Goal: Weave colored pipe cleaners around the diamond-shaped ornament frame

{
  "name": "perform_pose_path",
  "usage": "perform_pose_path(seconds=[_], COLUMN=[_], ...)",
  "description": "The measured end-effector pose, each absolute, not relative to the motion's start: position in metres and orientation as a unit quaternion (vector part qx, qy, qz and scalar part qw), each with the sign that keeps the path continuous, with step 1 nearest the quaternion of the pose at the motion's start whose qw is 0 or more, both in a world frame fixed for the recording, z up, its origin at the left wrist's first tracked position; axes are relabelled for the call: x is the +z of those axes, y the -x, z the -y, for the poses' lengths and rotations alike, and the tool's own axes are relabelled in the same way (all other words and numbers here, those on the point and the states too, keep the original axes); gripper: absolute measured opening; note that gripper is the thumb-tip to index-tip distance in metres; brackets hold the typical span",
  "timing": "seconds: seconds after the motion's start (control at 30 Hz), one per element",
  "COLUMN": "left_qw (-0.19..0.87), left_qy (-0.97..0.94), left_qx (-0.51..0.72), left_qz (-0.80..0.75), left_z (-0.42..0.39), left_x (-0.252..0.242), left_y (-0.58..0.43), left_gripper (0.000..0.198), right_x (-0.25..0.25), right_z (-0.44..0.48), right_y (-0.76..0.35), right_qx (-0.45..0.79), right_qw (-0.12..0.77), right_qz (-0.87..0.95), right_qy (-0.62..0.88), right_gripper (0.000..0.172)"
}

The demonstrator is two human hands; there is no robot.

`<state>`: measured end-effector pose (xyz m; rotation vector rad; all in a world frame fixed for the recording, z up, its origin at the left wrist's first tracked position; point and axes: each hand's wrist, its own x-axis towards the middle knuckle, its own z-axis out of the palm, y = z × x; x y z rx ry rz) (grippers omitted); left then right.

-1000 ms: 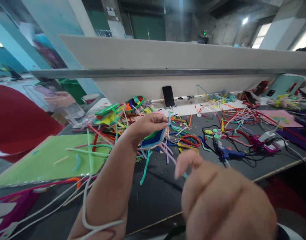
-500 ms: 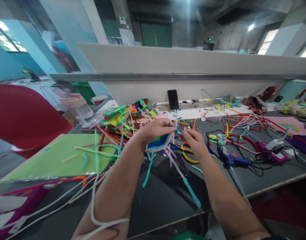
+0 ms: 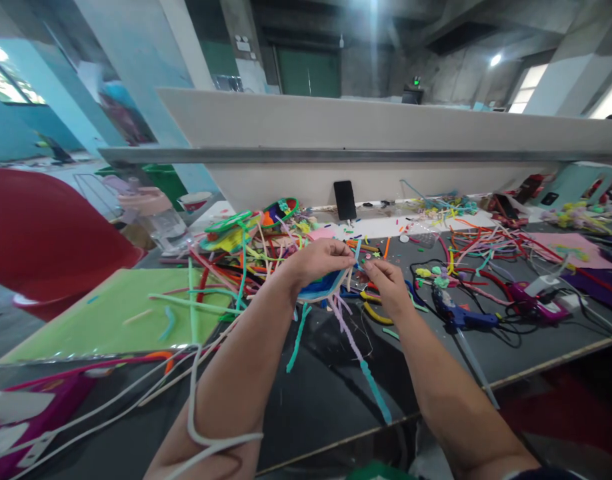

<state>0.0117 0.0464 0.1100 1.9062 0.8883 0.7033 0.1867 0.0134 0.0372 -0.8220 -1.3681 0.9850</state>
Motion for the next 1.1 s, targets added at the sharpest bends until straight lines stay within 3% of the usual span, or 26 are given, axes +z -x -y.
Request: perform_pose_path(seconds=[0.3, 0.63, 0.87, 1.1], left_qw=[0.461, 0.469, 0.449, 0.438], left_qy=[-0.769, -0.787, -0.802, -0.806], left_qx=[0.266, 0.237, 0.226, 0.207], left_qz=[-0.353, -0.321, -0.323, -0.339], left_z=[-0.047, -0.049, -0.055, -0.053], left_x=[0.106, 0.100, 0.096, 0.096], left_y=[-0.014, -0.016, -0.015, -0.018], left_gripper=[0.026, 0.024, 0.027, 0.026], right_x=[0.031, 0.033, 0.034, 0.034], right_z=[-0.020, -0.017, -0.021, -0.033], right_y=[-0.187, -0.187, -0.193, -0.200], right_qx=[0.460, 0.355, 0.241, 0.133], right_qw=[0.607, 0.689, 0.647, 0.607], right_qz=[0.545, 0.536, 0.649, 0.718], right_qy=[0.351, 0.334, 0.320, 0.314], right_gripper=[0.028, 0.016, 0.018, 0.007])
